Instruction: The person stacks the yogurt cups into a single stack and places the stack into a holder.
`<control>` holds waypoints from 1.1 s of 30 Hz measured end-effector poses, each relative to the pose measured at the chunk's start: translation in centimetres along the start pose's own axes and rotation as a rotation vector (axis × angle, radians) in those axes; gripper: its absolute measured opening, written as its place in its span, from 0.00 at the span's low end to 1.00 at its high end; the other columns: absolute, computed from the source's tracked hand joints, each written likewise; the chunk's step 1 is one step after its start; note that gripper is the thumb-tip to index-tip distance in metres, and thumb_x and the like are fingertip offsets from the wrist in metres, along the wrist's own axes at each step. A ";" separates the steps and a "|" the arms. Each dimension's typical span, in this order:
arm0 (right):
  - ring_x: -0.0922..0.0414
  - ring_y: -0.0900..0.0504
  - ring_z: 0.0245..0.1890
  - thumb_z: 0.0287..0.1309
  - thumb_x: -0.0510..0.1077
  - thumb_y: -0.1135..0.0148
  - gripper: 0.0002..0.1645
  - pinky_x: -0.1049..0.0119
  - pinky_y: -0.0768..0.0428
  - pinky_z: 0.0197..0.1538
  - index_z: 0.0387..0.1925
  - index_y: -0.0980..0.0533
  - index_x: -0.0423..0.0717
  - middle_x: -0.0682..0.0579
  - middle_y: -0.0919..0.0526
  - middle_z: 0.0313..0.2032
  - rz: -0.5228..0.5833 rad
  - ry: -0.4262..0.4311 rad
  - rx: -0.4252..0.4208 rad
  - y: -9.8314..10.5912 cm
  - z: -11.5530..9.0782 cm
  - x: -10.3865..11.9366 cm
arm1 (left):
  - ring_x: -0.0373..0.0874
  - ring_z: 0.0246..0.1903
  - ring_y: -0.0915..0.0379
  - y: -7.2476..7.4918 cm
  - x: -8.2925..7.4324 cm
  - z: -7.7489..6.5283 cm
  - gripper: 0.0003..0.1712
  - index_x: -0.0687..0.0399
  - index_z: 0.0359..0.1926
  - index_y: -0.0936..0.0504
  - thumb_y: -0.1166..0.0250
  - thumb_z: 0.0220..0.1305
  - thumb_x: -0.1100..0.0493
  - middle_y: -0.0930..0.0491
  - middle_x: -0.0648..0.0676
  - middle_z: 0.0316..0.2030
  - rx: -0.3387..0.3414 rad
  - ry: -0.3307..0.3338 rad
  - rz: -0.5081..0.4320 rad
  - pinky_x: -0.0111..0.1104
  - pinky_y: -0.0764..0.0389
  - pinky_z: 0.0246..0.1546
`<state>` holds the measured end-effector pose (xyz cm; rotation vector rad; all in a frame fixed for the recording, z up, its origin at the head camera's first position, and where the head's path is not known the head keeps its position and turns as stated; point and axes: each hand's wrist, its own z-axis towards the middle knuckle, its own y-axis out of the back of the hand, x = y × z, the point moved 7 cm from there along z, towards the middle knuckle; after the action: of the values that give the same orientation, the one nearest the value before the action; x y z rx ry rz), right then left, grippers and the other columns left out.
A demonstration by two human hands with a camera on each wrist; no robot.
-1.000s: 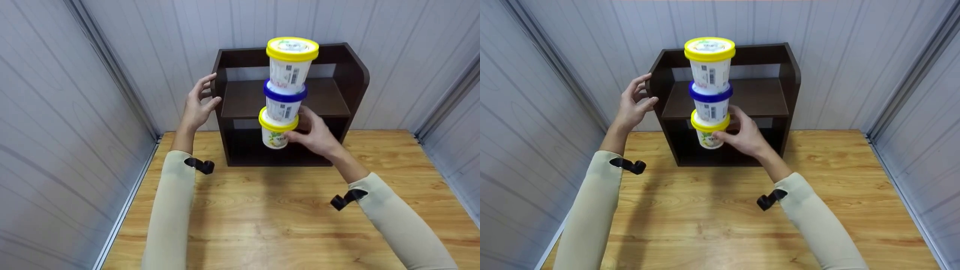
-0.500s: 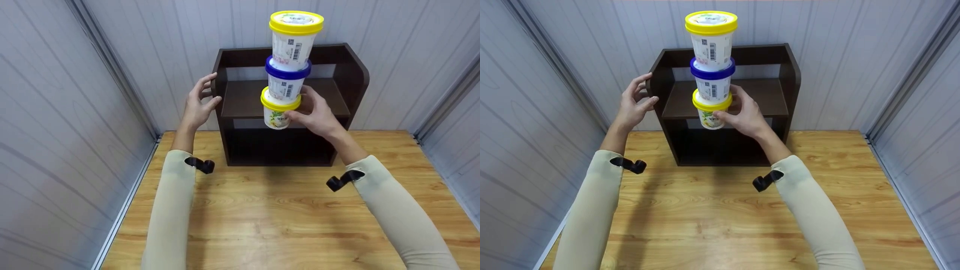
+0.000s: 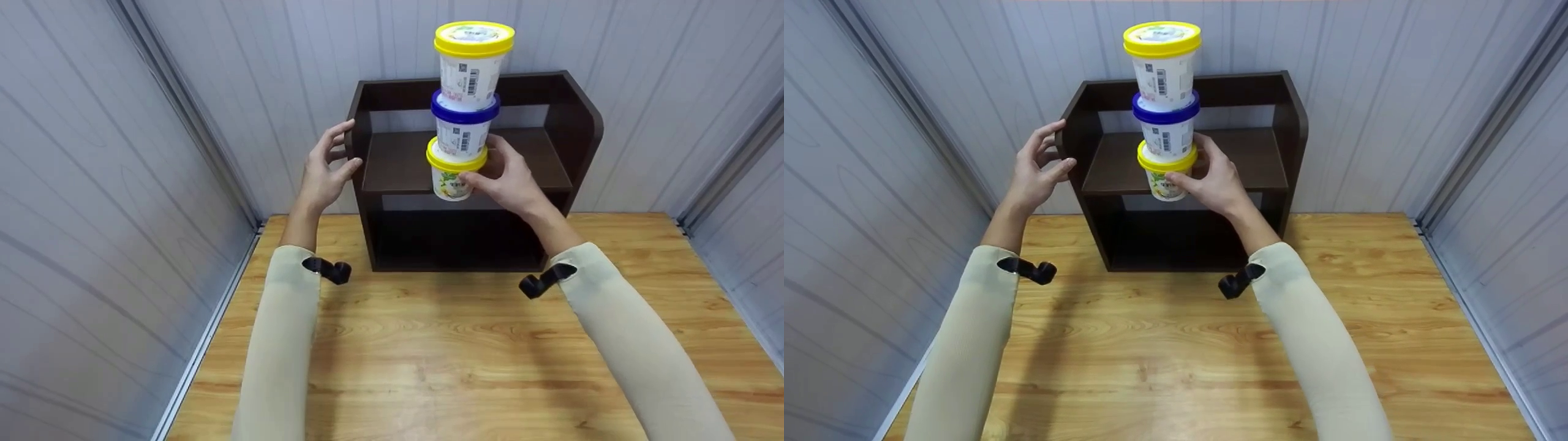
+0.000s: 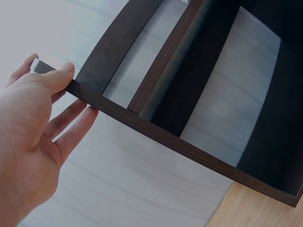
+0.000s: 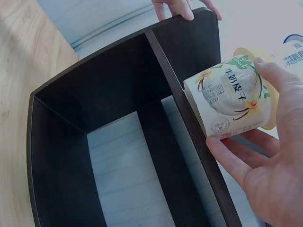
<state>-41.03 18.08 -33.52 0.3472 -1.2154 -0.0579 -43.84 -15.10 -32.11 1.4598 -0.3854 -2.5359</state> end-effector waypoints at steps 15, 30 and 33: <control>0.41 0.19 0.74 0.76 0.43 0.26 0.51 0.50 0.20 0.77 0.89 0.43 0.42 0.35 0.22 0.77 -0.067 -0.018 -0.064 0.0 1.4 -0.5 | 0.60 0.69 0.16 0.1 0.2 -0.1 0.37 0.47 0.83 0.26 0.30 0.78 0.69 0.21 0.63 0.73 -0.002 -0.002 0.012 0.45 0.05 0.56; 0.41 0.27 0.83 0.76 0.45 0.27 0.56 0.45 0.28 0.87 0.90 0.49 0.42 0.36 0.29 0.83 -0.009 -0.046 -0.074 0.2 1.7 -0.4 | 0.59 0.70 0.17 -0.2 0.1 -0.2 0.35 0.45 0.83 0.27 0.33 0.81 0.68 0.24 0.62 0.76 -0.027 -0.009 0.056 0.49 0.08 0.60; 0.42 0.27 0.84 0.76 0.45 0.27 0.57 0.45 0.29 0.88 0.91 0.51 0.42 0.37 0.30 0.83 -0.013 -0.039 -0.068 0.2 1.6 -0.3 | 0.61 0.71 0.18 -0.3 0.0 -0.3 0.36 0.44 0.83 0.28 0.33 0.81 0.69 0.25 0.62 0.77 -0.031 -0.012 0.071 0.53 0.09 0.63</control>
<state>-42.64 17.96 -33.30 0.2959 -1.2470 -0.1171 -43.55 -14.80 -32.34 1.3961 -0.3905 -2.4850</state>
